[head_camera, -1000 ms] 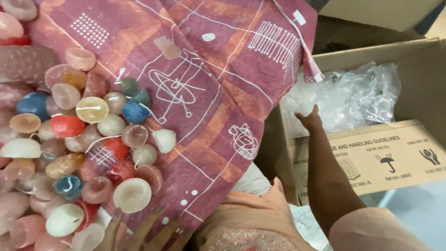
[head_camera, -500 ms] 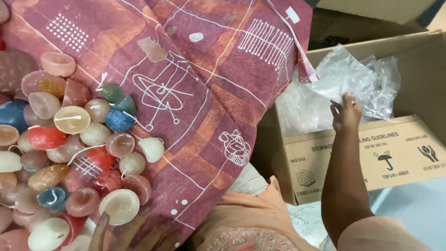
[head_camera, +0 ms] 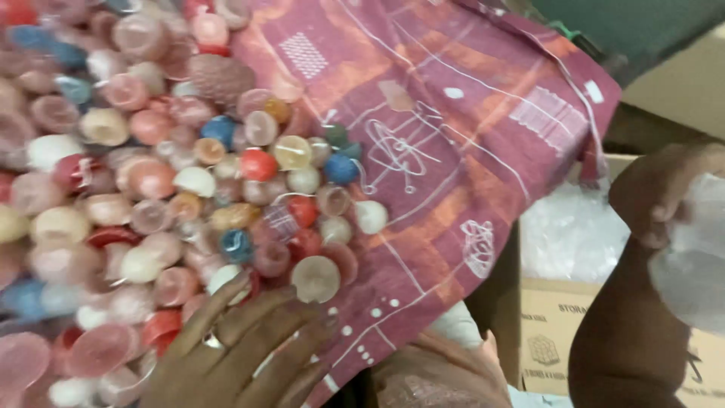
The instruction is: The person sorts through a pile of small, colorful, cup-shaped candles on a patterned surface, selecting individual candles and placing them into a clear plastic bag.
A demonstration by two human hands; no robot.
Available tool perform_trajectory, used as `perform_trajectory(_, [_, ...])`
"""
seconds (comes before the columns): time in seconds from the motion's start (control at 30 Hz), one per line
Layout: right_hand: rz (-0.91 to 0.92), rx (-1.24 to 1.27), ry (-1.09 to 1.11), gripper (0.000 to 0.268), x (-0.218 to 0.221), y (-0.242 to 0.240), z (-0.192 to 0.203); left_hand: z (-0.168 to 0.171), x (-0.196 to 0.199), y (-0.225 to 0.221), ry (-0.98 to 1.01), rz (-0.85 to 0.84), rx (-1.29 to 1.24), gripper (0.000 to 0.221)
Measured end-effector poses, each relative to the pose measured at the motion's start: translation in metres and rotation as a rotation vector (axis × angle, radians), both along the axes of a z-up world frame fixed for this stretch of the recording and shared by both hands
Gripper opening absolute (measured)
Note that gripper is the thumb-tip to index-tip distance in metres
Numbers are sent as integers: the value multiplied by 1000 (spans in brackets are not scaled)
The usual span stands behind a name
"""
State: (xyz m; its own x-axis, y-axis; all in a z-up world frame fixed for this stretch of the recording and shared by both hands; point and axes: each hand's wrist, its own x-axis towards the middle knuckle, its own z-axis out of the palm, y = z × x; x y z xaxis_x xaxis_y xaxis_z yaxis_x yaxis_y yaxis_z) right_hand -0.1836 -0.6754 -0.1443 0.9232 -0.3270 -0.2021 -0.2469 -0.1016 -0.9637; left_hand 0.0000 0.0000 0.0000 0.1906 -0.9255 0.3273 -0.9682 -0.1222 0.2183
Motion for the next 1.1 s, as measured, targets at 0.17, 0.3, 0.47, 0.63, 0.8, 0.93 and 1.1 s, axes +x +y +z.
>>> perform_trajectory(0.17, [559,-503,121,35,206,147,137,62,35,-11,329,443,-92,56])
perform_trajectory(0.3, [766,-820,213,33,268,370,223,55,62,7,865,505,-425,81])
perform_trajectory(0.47, [783,-937,279,36,304,429,223,46,78,28,826,635,-541,95])
perform_trajectory(0.63, [782,-613,120,29,325,423,198,56,82,49,851,937,-314,47])
perform_trajectory(0.8, [620,-363,6,20,324,418,177,43,89,64,474,660,-511,47])
perform_trajectory(0.93, [407,-399,-36,14,321,414,175,38,91,62,594,673,-571,54])
perform_trajectory(1.1, [393,-144,-276,15,319,418,164,36,89,58,690,699,-574,60])
